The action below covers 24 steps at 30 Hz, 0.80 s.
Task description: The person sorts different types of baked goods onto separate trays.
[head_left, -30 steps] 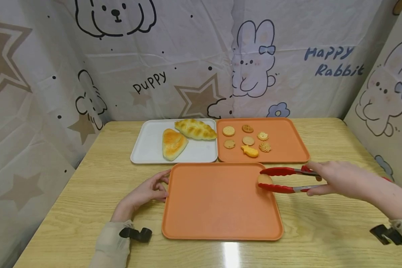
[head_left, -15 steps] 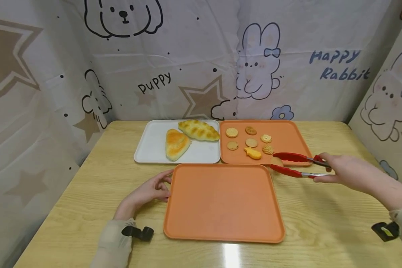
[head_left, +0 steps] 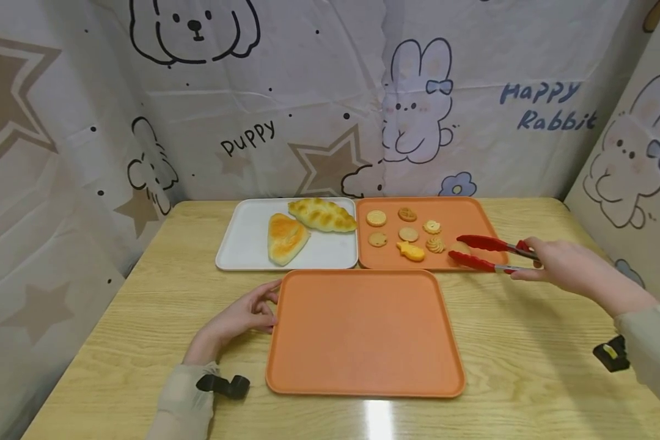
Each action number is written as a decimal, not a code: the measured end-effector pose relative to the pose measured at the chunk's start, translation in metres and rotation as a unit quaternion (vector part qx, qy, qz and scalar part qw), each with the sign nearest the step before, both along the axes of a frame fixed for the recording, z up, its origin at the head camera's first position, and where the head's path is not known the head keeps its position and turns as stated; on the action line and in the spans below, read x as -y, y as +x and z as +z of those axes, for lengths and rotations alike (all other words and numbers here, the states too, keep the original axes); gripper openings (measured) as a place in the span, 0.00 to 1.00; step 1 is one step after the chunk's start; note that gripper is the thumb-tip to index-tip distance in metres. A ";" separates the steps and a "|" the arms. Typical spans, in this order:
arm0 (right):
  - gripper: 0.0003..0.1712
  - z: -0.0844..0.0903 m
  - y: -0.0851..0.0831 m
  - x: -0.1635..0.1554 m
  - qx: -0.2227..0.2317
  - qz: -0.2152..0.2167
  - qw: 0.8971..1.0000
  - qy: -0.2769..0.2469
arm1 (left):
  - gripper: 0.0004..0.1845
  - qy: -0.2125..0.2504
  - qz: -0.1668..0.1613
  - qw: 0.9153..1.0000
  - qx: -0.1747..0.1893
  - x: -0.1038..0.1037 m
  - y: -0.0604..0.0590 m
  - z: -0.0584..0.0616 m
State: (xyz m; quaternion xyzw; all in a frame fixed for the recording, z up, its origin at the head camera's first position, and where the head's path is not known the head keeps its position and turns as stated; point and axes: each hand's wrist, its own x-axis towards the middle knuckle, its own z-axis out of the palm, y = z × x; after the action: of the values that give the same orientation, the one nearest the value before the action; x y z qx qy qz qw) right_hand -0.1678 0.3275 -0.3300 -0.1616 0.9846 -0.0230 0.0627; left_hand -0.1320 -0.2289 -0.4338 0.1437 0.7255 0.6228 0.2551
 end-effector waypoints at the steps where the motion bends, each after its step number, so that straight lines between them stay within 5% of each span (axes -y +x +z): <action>1: 0.47 -0.001 -0.002 -0.001 0.000 0.000 1.000 0.001 | 0.43 0.000 0.000 1.000 0.000 0.000 0.000 0.000; 14: 0.37 -0.015 -0.017 -0.008 -0.007 -0.012 1.000 -0.001 | 0.44 0.007 -0.001 1.000 0.005 0.000 0.000 -0.001; 24: 0.41 -0.021 -0.016 -0.013 0.008 -0.040 0.998 -0.040 | 0.43 0.001 0.000 1.000 0.002 0.001 0.000 -0.001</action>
State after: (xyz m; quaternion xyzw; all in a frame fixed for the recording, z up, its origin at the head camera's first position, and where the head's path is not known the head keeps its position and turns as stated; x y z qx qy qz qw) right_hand -0.1837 0.3406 -0.3506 -0.1244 0.9880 -0.0661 0.0627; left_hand -0.1322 -0.2296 -0.4349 0.1424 0.7245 0.6237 0.2567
